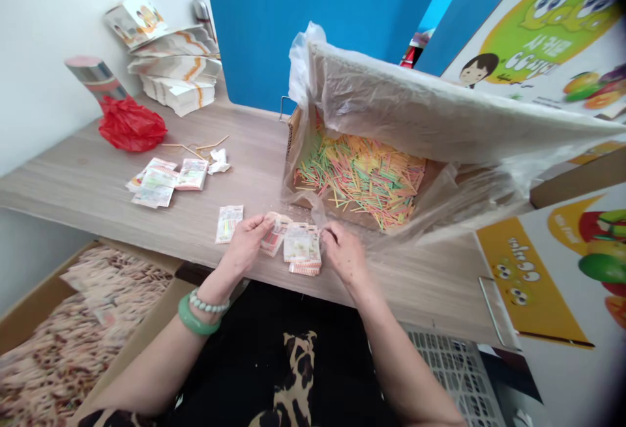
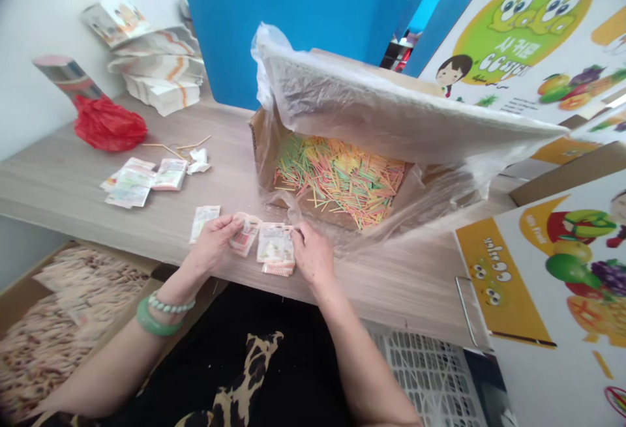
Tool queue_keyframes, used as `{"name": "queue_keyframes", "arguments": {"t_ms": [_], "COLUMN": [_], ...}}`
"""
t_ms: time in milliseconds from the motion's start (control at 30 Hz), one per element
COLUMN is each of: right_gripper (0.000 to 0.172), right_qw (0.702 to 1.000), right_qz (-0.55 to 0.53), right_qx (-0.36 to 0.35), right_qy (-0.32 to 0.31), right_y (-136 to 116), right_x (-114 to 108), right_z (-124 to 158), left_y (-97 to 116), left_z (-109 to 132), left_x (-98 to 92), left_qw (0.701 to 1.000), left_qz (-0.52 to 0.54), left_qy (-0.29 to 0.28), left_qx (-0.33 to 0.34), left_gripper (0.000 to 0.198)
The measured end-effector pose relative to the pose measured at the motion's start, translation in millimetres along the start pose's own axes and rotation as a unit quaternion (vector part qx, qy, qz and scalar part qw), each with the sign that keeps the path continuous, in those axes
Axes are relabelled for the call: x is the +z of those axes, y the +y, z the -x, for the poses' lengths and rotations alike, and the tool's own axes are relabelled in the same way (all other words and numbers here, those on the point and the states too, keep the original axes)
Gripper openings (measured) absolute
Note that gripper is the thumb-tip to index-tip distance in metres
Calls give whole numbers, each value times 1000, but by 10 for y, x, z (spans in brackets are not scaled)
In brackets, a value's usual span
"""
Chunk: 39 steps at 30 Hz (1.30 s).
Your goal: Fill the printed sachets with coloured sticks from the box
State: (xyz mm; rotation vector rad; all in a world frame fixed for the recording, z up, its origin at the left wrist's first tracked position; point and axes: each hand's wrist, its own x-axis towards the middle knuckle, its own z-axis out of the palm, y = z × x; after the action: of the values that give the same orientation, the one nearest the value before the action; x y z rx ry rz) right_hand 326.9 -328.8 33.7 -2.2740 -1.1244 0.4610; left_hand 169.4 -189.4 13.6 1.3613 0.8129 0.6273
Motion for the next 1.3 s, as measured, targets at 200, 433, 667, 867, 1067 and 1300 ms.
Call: {"name": "queue_keyframes", "arguments": {"t_ms": [200, 433, 667, 867, 1067, 1300], "right_gripper": [41, 25, 27, 22, 27, 31], "right_qw": [978, 982, 994, 984, 994, 972], "right_qz": [184, 131, 4, -151, 44, 211], "right_qx": [88, 133, 6, -79, -30, 95], "right_qy": [-47, -19, 113, 42, 91, 49], "right_y": [-13, 147, 276, 302, 58, -54], "right_x": [336, 366, 288, 128, -204, 73], "right_z": [82, 33, 168, 22, -918, -2097], "left_y": [-379, -296, -216, -85, -27, -62], "left_z": [-75, -228, -69, -273, -384, -412], "left_x": [-256, -450, 204, 540, 473, 323], "left_qw": [841, 766, 959, 984, 971, 999], "left_qz": [-521, -617, -260, -71, -171, 3], "left_qy": [104, 161, -19, -113, 10, -44], "left_qx": [102, 83, 111, 118, 168, 31], "left_gripper": [26, 34, 34, 7, 9, 26]}}
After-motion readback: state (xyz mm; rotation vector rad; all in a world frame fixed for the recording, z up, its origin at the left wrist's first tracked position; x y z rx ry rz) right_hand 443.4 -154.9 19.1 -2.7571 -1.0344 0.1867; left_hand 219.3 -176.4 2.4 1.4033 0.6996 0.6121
